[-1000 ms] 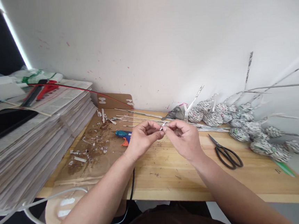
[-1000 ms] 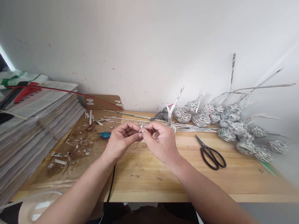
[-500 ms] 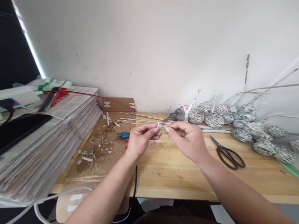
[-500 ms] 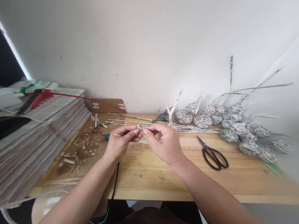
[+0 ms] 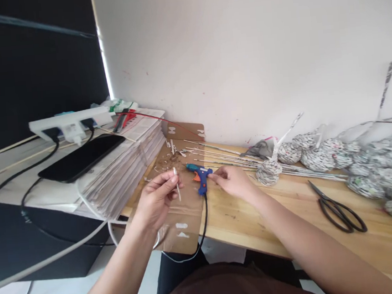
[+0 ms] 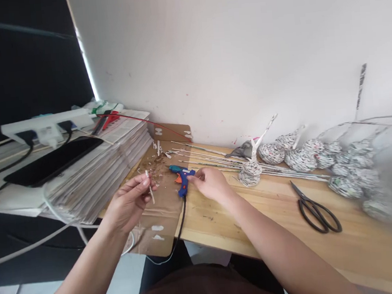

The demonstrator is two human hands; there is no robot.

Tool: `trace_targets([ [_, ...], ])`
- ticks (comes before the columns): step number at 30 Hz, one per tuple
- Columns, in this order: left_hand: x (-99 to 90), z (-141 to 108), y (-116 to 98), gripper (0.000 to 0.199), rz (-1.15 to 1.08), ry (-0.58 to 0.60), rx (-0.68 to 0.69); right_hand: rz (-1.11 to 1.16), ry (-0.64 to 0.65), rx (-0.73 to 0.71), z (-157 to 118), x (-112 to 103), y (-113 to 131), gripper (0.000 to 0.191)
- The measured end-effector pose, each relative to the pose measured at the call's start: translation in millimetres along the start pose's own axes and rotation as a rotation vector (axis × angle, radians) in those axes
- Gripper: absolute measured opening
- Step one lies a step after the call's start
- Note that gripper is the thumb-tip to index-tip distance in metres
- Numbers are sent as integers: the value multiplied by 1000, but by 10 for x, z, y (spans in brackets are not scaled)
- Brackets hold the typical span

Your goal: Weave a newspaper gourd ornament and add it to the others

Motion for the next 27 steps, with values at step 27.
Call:
trace_targets([
  [27, -234, -364, 172, 34, -45, -97, -138, 834, 313, 0, -1060, 27, 261, 37],
])
Point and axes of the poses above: each hand's wrist, its own z-axis towards the middle knuckle, its own x-axis out of the palm, y = z × x, the point moved 7 cm from there along z, towards the middle knuckle, and after that the axes turned 10 degrees about -z, right-handed, at the moved point
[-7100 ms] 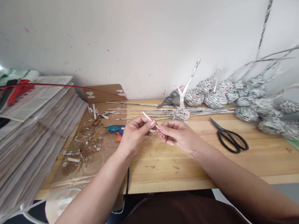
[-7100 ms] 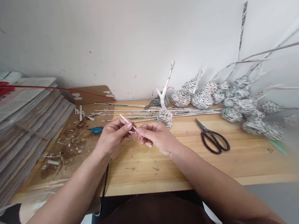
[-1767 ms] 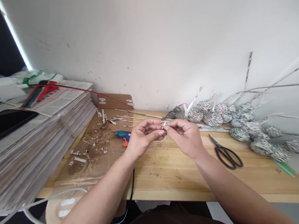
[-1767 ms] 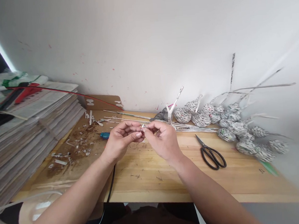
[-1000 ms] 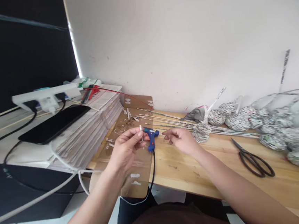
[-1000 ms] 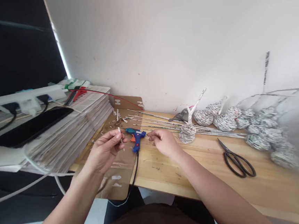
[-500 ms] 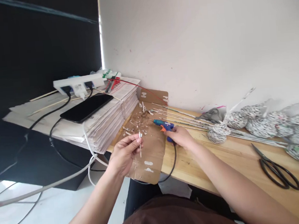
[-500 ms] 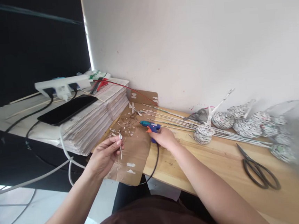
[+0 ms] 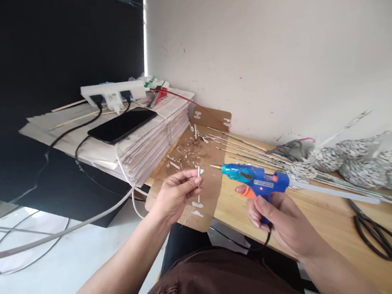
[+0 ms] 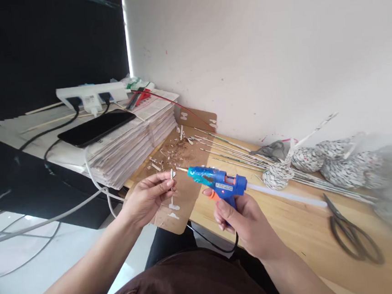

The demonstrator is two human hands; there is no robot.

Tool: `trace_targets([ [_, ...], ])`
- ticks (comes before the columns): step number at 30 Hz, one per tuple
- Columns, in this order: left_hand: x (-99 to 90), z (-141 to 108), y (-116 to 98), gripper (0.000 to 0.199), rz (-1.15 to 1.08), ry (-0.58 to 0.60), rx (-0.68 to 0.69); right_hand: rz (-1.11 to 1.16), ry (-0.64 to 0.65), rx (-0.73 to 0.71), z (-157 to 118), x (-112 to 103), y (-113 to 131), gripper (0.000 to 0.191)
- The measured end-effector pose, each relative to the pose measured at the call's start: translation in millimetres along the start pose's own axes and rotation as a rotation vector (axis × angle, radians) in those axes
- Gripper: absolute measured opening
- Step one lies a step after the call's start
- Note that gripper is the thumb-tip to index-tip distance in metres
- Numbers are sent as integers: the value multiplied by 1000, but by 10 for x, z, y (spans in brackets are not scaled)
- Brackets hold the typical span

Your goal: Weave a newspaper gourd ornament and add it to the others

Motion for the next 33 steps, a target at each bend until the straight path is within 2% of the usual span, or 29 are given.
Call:
trace_targets([
  [5, 161, -72, 67, 34, 10, 38, -12, -272, -79, -52, -215, -26, 30, 48],
  [8, 226, -102, 87, 32, 18, 61, -13, -378, -107, -68, -259, -44, -14, 46],
  [13, 288, -156, 89, 29, 54, 71, -6, -407, -108, -76, -306, -92, -66, 37],
  [20, 359, -188, 105, 27, 71, 101, -3, -450, -137, -118, -340, -131, 20, 32],
  [33, 365, -203, 92, 30, 54, 84, -13, -536, -139, -160, -324, -101, 114, 31],
])
Point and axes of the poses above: each hand's wrist, its own z-axis towards the middle knuckle, its own x-axis out of the palm, y = z × x, the point moved 7 cm from there along z, towards the middle knuckle, and after that the axes turned 10 degrees about -z, right-handed, at the moved point
